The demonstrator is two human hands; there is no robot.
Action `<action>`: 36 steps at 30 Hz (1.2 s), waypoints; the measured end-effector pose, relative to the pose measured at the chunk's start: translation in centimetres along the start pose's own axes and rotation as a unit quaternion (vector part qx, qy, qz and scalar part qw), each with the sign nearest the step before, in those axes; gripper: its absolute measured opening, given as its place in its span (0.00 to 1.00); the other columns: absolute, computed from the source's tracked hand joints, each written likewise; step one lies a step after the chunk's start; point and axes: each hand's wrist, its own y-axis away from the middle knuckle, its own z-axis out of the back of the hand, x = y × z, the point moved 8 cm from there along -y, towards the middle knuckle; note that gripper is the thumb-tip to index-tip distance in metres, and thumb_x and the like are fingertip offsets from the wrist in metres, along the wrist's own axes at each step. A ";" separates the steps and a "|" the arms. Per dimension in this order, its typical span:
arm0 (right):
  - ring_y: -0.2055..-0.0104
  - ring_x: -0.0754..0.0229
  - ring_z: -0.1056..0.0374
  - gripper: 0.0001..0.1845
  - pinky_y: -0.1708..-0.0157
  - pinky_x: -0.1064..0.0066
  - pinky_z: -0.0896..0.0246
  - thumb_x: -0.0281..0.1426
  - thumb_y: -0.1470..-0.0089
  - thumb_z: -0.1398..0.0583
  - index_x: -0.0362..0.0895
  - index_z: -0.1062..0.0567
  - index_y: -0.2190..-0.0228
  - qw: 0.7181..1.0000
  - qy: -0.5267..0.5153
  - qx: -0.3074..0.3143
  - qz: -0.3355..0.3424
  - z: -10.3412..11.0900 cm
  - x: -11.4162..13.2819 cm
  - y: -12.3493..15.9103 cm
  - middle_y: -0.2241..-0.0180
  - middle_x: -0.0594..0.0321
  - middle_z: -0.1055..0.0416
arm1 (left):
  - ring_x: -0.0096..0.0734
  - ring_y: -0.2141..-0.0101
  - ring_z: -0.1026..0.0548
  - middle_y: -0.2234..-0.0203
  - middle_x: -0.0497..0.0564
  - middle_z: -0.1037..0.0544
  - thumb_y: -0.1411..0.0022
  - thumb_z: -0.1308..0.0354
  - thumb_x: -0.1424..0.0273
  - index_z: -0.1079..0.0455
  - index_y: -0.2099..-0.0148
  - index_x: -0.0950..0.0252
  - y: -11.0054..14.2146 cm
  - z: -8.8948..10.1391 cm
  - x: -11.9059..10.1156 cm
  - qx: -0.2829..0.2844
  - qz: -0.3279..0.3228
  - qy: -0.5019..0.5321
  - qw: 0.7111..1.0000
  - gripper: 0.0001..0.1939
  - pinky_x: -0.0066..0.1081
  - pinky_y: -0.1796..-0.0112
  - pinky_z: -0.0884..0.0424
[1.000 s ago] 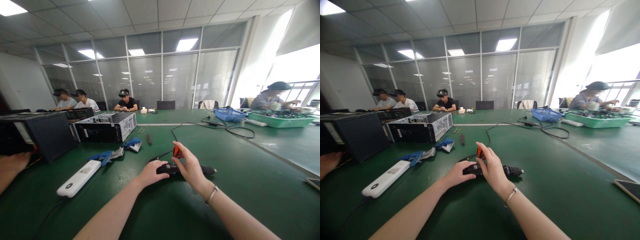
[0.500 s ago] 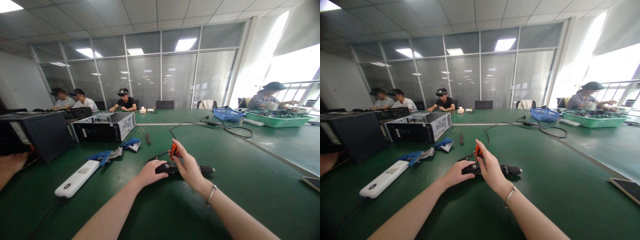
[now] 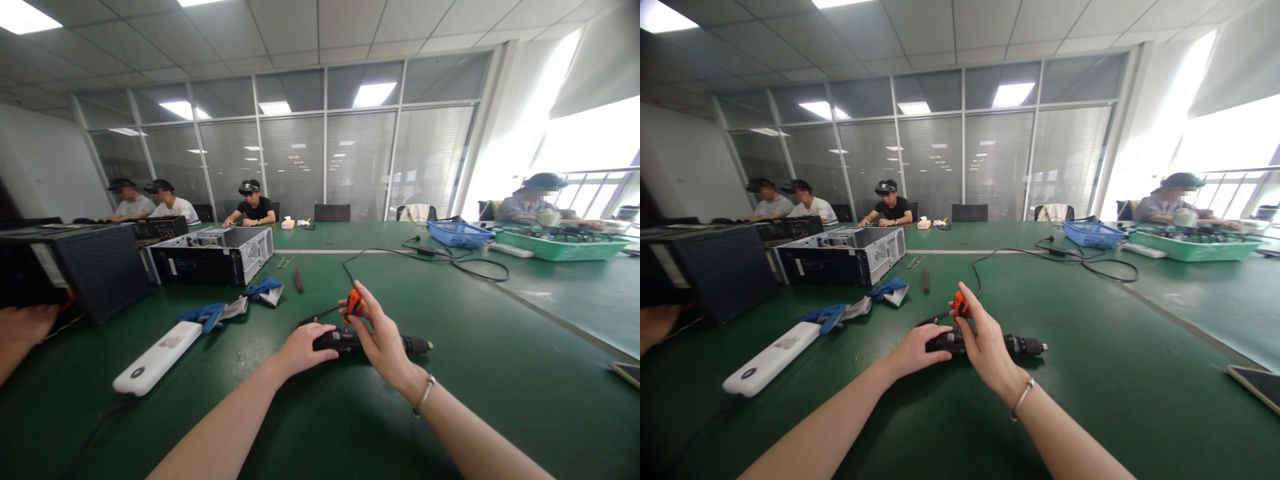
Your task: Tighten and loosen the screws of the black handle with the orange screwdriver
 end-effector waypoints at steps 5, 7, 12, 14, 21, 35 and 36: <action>0.61 0.59 0.30 0.32 0.57 0.65 0.32 0.31 0.44 0.40 0.49 0.43 0.40 0.999 0.004 0.006 0.040 0.9 3.6 -0.1 0.60 0.60 0.27 | 0.44 0.52 0.27 0.52 0.53 0.24 0.44 0.37 0.56 0.32 0.45 0.60 0.0 -0.1 0.2 0.000 -0.002 0.013 1.000 0.27 0.37 0.49 0.35; 0.60 0.57 0.30 0.26 0.57 0.66 0.33 0.31 0.45 0.39 0.47 0.34 0.45 0.989 0.025 0.139 0.042 -1.0 4.8 0.7 0.59 0.58 0.26 | 0.42 0.53 0.27 0.53 0.53 0.24 0.44 0.38 0.57 0.31 0.45 0.62 0.0 -0.3 0.1 0.008 -0.012 0.024 1.000 0.26 0.35 0.50 0.34; 0.59 0.57 0.30 0.25 0.56 0.70 0.35 0.25 0.50 0.39 0.48 0.29 0.49 0.915 0.079 0.396 -0.011 -4.8 3.7 6.8 0.58 0.59 0.27 | 0.42 0.53 0.27 0.52 0.53 0.24 0.45 0.37 0.55 0.33 0.43 0.60 0.2 -0.2 0.4 -0.001 0.002 0.011 1.000 0.29 0.35 0.51 0.34; 0.58 0.58 0.31 0.25 0.57 0.71 0.35 0.24 0.50 0.40 0.49 0.28 0.50 0.896 0.092 0.434 -0.023 -5.4 3.1 8.8 0.58 0.59 0.27 | 0.43 0.54 0.27 0.53 0.53 0.24 0.45 0.37 0.54 0.33 0.43 0.59 0.3 -0.1 0.3 0.001 0.007 0.009 1.000 0.29 0.36 0.51 0.34; 0.53 0.55 0.34 0.28 0.51 0.66 0.38 0.34 0.53 0.34 0.49 0.29 0.49 0.905 0.100 0.406 -0.083 -4.6 2.4 8.7 0.53 0.57 0.32 | 0.42 0.54 0.27 0.53 0.53 0.24 0.45 0.37 0.54 0.32 0.44 0.59 0.3 -0.1 0.2 -0.003 0.015 -0.002 1.000 0.29 0.36 0.51 0.34; 0.55 0.52 0.33 0.25 0.51 0.60 0.42 0.44 0.49 0.39 0.54 0.29 0.49 0.902 0.340 0.244 -0.105 5.1 -9.7 4.4 0.58 0.60 0.28 | 0.43 0.49 0.29 0.50 0.52 0.26 0.44 0.37 0.59 0.34 0.43 0.58 0.4 0.3 -0.3 0.005 0.022 -0.009 1.000 0.28 0.39 0.47 0.36; 0.56 0.53 0.32 0.24 0.52 0.61 0.42 0.43 0.48 0.39 0.55 0.30 0.49 0.899 0.346 0.247 -0.103 4.9 -9.8 4.6 0.58 0.61 0.28 | 0.44 0.48 0.30 0.49 0.53 0.27 0.44 0.37 0.58 0.34 0.42 0.59 0.5 0.5 -0.3 -0.005 0.022 -0.017 1.000 0.28 0.40 0.46 0.36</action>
